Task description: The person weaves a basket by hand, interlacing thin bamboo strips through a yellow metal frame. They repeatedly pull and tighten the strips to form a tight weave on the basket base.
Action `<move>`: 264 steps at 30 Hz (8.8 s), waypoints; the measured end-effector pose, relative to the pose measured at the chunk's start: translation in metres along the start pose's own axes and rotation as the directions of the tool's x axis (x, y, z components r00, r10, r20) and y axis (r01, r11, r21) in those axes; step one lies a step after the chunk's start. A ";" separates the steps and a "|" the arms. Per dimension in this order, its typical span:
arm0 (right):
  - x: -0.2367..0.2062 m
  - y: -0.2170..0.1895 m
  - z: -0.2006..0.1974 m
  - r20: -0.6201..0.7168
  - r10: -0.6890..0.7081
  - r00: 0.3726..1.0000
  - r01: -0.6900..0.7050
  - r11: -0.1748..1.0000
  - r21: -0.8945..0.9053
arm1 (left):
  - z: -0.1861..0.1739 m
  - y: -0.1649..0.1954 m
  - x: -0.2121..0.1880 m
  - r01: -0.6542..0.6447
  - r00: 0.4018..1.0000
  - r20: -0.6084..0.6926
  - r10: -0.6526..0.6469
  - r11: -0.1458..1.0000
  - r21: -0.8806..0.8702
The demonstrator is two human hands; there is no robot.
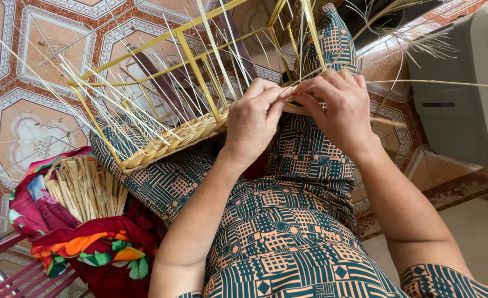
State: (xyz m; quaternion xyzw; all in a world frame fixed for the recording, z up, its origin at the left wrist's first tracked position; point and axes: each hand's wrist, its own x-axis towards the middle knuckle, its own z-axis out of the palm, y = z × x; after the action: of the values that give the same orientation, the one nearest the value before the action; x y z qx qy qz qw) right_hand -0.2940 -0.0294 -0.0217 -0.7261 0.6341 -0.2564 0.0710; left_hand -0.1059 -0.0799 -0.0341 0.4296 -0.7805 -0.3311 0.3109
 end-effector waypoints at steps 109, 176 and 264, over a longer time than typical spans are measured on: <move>-0.009 -0.045 -0.121 -0.115 -0.011 0.993 -0.013 0.979 -0.204 | 0.027 0.010 0.011 -0.057 0.993 0.097 0.071 0.990 -0.133; -0.052 0.051 0.004 0.116 0.631 0.767 -0.079 -0.087 0.993 | 0.024 0.023 0.034 0.304 0.938 0.236 -0.255 0.931 -0.201; -0.033 0.066 0.016 0.307 0.668 0.677 -0.463 0.063 0.884 | 0.060 0.024 0.022 -0.074 0.996 -0.062 0.068 0.992 -0.098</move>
State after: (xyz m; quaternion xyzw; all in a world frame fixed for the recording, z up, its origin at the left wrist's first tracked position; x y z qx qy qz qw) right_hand -0.3476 -0.0132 -0.0731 -0.2139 0.6051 -0.5801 0.5016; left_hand -0.1728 -0.0747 -0.0456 0.3950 -0.7683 -0.3457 0.3663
